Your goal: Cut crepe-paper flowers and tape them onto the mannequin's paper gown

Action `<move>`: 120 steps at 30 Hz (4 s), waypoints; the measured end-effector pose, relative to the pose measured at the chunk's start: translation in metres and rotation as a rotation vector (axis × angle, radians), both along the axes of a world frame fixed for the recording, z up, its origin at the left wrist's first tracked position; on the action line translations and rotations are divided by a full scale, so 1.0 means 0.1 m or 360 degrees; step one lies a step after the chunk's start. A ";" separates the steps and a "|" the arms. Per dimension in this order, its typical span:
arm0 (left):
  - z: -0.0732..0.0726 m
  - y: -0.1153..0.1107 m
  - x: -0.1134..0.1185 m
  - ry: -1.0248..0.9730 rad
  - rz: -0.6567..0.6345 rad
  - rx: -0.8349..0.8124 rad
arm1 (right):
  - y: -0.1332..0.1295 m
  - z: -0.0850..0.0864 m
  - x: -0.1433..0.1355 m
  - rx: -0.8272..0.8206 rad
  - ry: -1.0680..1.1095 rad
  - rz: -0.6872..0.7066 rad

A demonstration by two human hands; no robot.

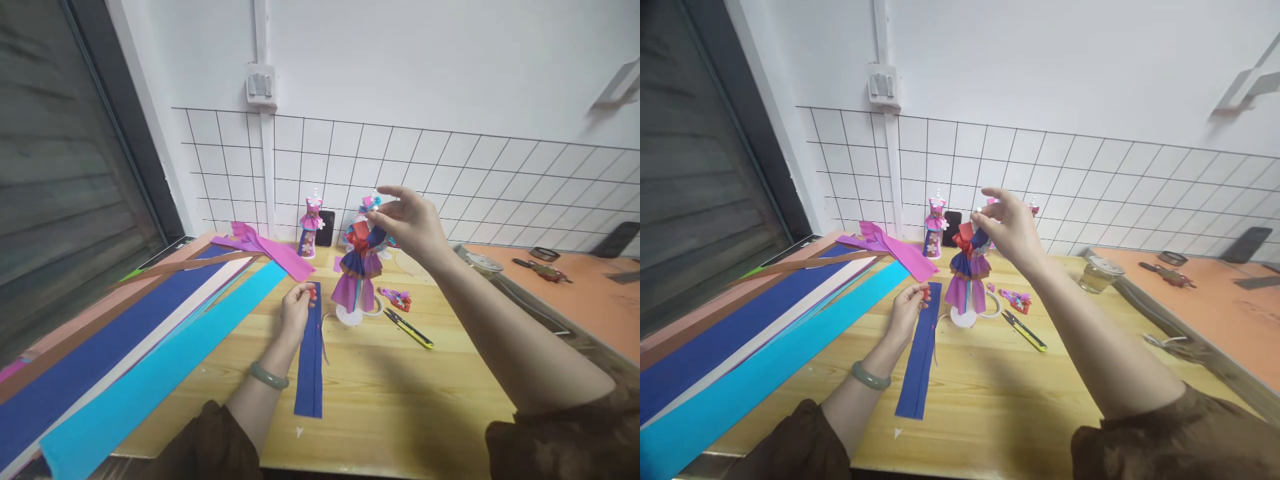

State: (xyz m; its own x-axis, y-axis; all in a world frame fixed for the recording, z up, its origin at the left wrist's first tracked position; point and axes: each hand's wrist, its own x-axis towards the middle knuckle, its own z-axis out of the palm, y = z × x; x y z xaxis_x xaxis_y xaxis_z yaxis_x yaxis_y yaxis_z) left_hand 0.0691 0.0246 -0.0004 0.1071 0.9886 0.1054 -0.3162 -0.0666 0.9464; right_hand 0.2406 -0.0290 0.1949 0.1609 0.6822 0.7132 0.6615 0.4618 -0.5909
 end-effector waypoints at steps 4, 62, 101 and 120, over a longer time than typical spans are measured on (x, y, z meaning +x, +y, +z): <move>0.00 -0.03 0.01 0.0004 -0.0054 0.0047 | -0.19 -0.18 -0.05 -0.0055 0.0004 -0.0046; 0.80 -0.19 0.26 0.0725 -0.0377 0.1453 | -0.52 -1.17 -0.25 -0.0299 0.0315 0.0077; 0.81 -0.22 0.25 0.0917 -0.0148 0.1681 | -0.64 -0.80 -0.08 -0.0688 -0.0258 -0.0444; 0.81 -0.19 0.25 0.0704 -0.0280 0.1526 | -0.32 -1.14 0.25 -0.0733 0.0771 0.0502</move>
State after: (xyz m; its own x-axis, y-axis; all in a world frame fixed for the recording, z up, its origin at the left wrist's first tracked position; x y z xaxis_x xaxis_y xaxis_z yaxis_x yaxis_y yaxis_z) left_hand 0.0939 0.0060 0.0802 0.4593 0.4807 0.7470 -0.0353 -0.8304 0.5561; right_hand 0.2660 -0.0612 0.0810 0.1319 0.9613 0.2419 0.1540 0.2212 -0.9630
